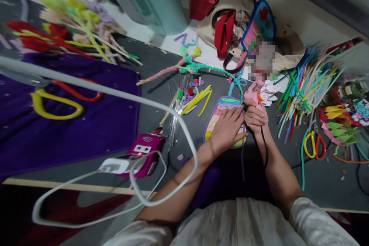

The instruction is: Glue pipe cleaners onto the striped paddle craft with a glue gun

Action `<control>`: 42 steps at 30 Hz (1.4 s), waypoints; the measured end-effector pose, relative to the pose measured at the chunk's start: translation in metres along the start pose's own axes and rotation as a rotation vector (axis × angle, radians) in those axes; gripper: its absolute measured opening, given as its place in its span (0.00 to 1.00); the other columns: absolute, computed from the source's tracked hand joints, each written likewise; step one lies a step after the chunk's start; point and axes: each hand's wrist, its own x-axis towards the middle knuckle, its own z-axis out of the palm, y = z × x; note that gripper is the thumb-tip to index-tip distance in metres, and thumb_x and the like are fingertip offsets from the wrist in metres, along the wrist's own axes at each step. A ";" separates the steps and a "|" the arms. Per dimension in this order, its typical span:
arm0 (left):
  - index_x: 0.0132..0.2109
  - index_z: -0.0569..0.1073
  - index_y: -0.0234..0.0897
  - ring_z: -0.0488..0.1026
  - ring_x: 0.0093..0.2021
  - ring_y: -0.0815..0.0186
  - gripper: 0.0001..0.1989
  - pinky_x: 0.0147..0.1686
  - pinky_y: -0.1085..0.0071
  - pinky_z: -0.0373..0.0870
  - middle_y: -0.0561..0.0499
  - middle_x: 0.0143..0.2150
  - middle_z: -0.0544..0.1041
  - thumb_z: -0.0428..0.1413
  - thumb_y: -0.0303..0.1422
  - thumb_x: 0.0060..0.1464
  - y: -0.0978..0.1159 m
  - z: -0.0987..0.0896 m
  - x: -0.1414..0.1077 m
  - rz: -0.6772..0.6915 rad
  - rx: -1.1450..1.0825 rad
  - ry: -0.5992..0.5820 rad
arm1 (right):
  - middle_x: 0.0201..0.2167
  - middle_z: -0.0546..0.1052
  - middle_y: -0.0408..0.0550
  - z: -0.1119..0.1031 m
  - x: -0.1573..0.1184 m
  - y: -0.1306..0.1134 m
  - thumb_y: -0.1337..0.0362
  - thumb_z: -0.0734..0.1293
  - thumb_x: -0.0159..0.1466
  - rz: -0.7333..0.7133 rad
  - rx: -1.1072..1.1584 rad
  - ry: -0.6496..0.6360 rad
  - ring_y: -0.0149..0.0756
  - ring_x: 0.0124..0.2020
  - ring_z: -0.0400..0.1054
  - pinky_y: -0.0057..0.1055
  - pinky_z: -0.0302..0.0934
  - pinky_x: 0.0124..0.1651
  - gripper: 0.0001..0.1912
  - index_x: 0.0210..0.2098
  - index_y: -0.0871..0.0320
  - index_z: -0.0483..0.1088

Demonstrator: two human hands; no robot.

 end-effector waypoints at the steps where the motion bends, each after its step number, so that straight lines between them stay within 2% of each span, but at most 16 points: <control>1: 0.66 0.70 0.30 0.62 0.72 0.43 0.33 0.71 0.44 0.57 0.31 0.73 0.65 0.61 0.47 0.63 0.000 0.000 0.000 -0.001 0.002 -0.001 | 0.21 0.68 0.31 -0.001 -0.001 -0.001 0.67 0.58 0.74 -0.004 -0.004 0.017 0.24 0.16 0.69 0.13 0.57 0.16 0.08 0.40 0.51 0.52; 4: 0.65 0.70 0.30 0.62 0.72 0.42 0.32 0.72 0.44 0.57 0.30 0.73 0.65 0.61 0.47 0.63 0.001 -0.001 0.000 -0.006 0.006 -0.005 | 0.19 0.68 0.29 -0.003 -0.004 -0.003 0.64 0.60 0.74 -0.024 -0.026 0.106 0.23 0.13 0.66 0.13 0.55 0.15 0.09 0.39 0.51 0.53; 8: 0.66 0.70 0.28 0.61 0.73 0.42 0.33 0.72 0.42 0.57 0.29 0.73 0.66 0.61 0.46 0.63 0.004 -0.003 0.000 -0.013 0.001 -0.015 | 0.14 0.62 0.24 -0.005 -0.007 -0.005 0.61 0.62 0.74 -0.070 -0.022 0.235 0.22 0.08 0.58 0.12 0.48 0.12 0.12 0.37 0.51 0.54; 11: 0.66 0.69 0.27 0.61 0.73 0.42 0.32 0.72 0.41 0.57 0.29 0.72 0.66 0.62 0.44 0.63 0.005 -0.003 -0.001 -0.013 0.000 -0.021 | 0.13 0.60 0.25 -0.005 -0.008 -0.005 0.57 0.59 0.76 -0.060 0.012 0.224 0.25 0.08 0.60 0.14 0.47 0.11 0.11 0.37 0.51 0.54; 15: 0.65 0.70 0.27 0.62 0.73 0.41 0.32 0.72 0.39 0.58 0.29 0.71 0.67 0.63 0.44 0.62 0.005 -0.003 -0.001 -0.010 -0.006 -0.015 | 0.14 0.61 0.25 -0.006 -0.009 -0.005 0.56 0.57 0.77 -0.071 -0.007 0.215 0.24 0.09 0.61 0.13 0.45 0.10 0.11 0.38 0.51 0.54; 20: 0.65 0.70 0.28 0.62 0.73 0.41 0.32 0.71 0.39 0.58 0.28 0.71 0.67 0.63 0.44 0.61 0.003 0.000 -0.001 0.002 -0.018 -0.003 | 0.11 0.54 0.22 -0.005 -0.008 -0.005 0.51 0.55 0.78 -0.199 -0.162 0.522 0.20 0.04 0.43 0.12 0.36 0.09 0.16 0.36 0.51 0.53; 22: 0.65 0.70 0.27 0.62 0.73 0.41 0.33 0.71 0.39 0.59 0.28 0.71 0.68 0.63 0.45 0.61 0.003 0.000 -0.001 -0.001 -0.013 -0.004 | 0.11 0.53 0.21 -0.004 -0.008 -0.005 0.49 0.54 0.78 -0.222 -0.188 0.571 0.20 0.04 0.40 0.13 0.37 0.09 0.17 0.36 0.51 0.53; 25: 0.65 0.70 0.27 0.62 0.73 0.41 0.33 0.71 0.40 0.59 0.28 0.70 0.68 0.64 0.45 0.61 0.003 0.000 -0.001 -0.003 -0.002 -0.008 | 0.11 0.53 0.22 -0.002 -0.007 -0.004 0.49 0.52 0.78 -0.200 -0.181 0.556 0.20 0.04 0.41 0.13 0.38 0.09 0.18 0.35 0.51 0.53; 28: 0.64 0.70 0.26 0.62 0.72 0.41 0.33 0.71 0.40 0.59 0.28 0.70 0.68 0.64 0.45 0.61 0.003 -0.001 -0.001 0.005 0.002 -0.015 | 0.11 0.51 0.22 0.000 -0.005 -0.005 0.49 0.50 0.79 -0.197 -0.179 0.562 0.19 0.04 0.39 0.12 0.34 0.08 0.19 0.35 0.51 0.52; 31: 0.65 0.70 0.26 0.62 0.72 0.41 0.33 0.71 0.40 0.58 0.28 0.71 0.67 0.64 0.45 0.61 0.002 0.000 -0.001 0.013 -0.008 -0.014 | 0.11 0.49 0.21 0.001 -0.004 -0.005 0.50 0.47 0.80 -0.216 -0.175 0.595 0.18 0.04 0.36 0.12 0.29 0.08 0.19 0.35 0.51 0.51; 35: 0.66 0.69 0.28 0.62 0.72 0.41 0.33 0.71 0.40 0.59 0.29 0.71 0.67 0.63 0.46 0.62 -0.001 0.002 -0.001 0.023 -0.026 -0.004 | 0.11 0.47 0.20 0.000 -0.004 -0.005 0.47 0.49 0.79 -0.216 -0.149 0.652 0.18 0.04 0.34 0.12 0.28 0.08 0.19 0.36 0.50 0.51; 37: 0.66 0.68 0.30 0.62 0.72 0.41 0.33 0.71 0.39 0.58 0.29 0.71 0.67 0.62 0.46 0.62 -0.002 0.003 -0.001 0.028 -0.028 -0.003 | 0.11 0.47 0.20 0.000 -0.003 -0.005 0.46 0.51 0.78 -0.170 -0.089 0.572 0.19 0.04 0.37 0.12 0.30 0.08 0.19 0.35 0.50 0.50; 40: 0.66 0.69 0.29 0.62 0.72 0.41 0.33 0.71 0.39 0.58 0.29 0.71 0.67 0.63 0.46 0.62 -0.001 0.002 -0.001 0.027 -0.022 -0.005 | 0.11 0.48 0.21 0.002 -0.003 -0.005 0.44 0.53 0.77 -0.051 0.009 0.385 0.20 0.05 0.44 0.11 0.34 0.08 0.20 0.35 0.50 0.51; 42: 0.66 0.69 0.29 0.62 0.72 0.41 0.33 0.71 0.39 0.59 0.29 0.71 0.67 0.63 0.45 0.62 0.001 0.001 -0.001 0.022 -0.011 -0.007 | 0.11 0.50 0.22 0.009 -0.003 -0.004 0.44 0.54 0.77 -0.042 -0.047 0.358 0.20 0.05 0.44 0.11 0.36 0.09 0.21 0.35 0.51 0.52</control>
